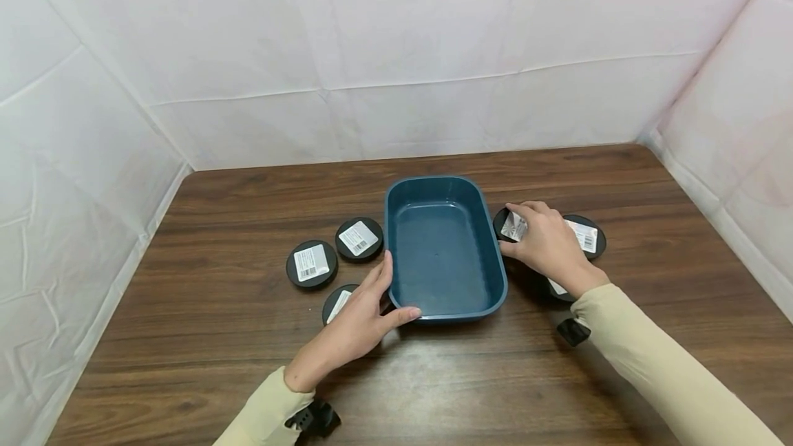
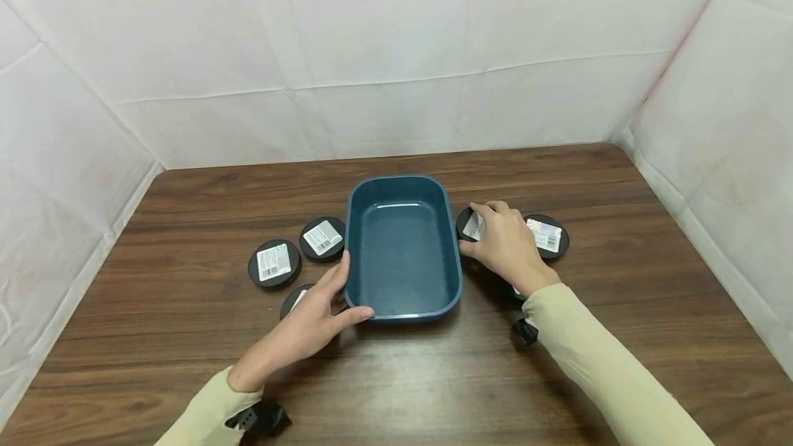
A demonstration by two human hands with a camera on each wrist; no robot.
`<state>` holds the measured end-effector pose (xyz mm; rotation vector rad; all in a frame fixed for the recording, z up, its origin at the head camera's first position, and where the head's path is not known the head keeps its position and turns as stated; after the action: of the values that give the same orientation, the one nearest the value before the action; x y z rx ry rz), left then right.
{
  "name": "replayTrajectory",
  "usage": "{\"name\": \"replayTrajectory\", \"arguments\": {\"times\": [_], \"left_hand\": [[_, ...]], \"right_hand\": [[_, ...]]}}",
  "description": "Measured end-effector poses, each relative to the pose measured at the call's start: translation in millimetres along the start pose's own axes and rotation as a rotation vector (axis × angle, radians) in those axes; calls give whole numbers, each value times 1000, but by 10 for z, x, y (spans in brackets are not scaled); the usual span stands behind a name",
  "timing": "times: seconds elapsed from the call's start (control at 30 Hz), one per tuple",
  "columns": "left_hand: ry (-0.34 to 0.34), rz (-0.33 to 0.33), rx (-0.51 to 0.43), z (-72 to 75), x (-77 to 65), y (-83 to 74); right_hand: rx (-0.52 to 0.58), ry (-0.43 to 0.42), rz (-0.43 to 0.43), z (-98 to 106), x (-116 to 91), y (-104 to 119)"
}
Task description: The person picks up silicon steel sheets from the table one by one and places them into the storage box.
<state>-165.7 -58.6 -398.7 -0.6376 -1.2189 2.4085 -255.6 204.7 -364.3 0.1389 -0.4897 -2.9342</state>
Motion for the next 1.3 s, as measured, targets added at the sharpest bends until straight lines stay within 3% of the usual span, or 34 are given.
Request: {"name": "replayTrajectory", "arguments": {"times": [0.23, 0.8, 1.3], "left_hand": [[-1, 14, 11, -7, 3, 13], [5, 17, -27, -18, 11, 6], [6, 14, -38, -21, 13, 8]], "right_hand": [[63, -31, -9, 98, -52, 21], [88, -61, -31, 191, -121, 68], [118, -154, -14, 306, -174, 183]]}}
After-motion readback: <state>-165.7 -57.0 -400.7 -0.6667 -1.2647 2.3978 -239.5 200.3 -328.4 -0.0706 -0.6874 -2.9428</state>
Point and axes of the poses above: each hand's wrist, its own x-axis towards the middle knuckle, its own z-axis out of the back of the hand, y = z × x, the point moved 9 cm from there along x, towards the middle knuckle, and after that the axes turned 8 degrees about y, right-handed, at the moved point
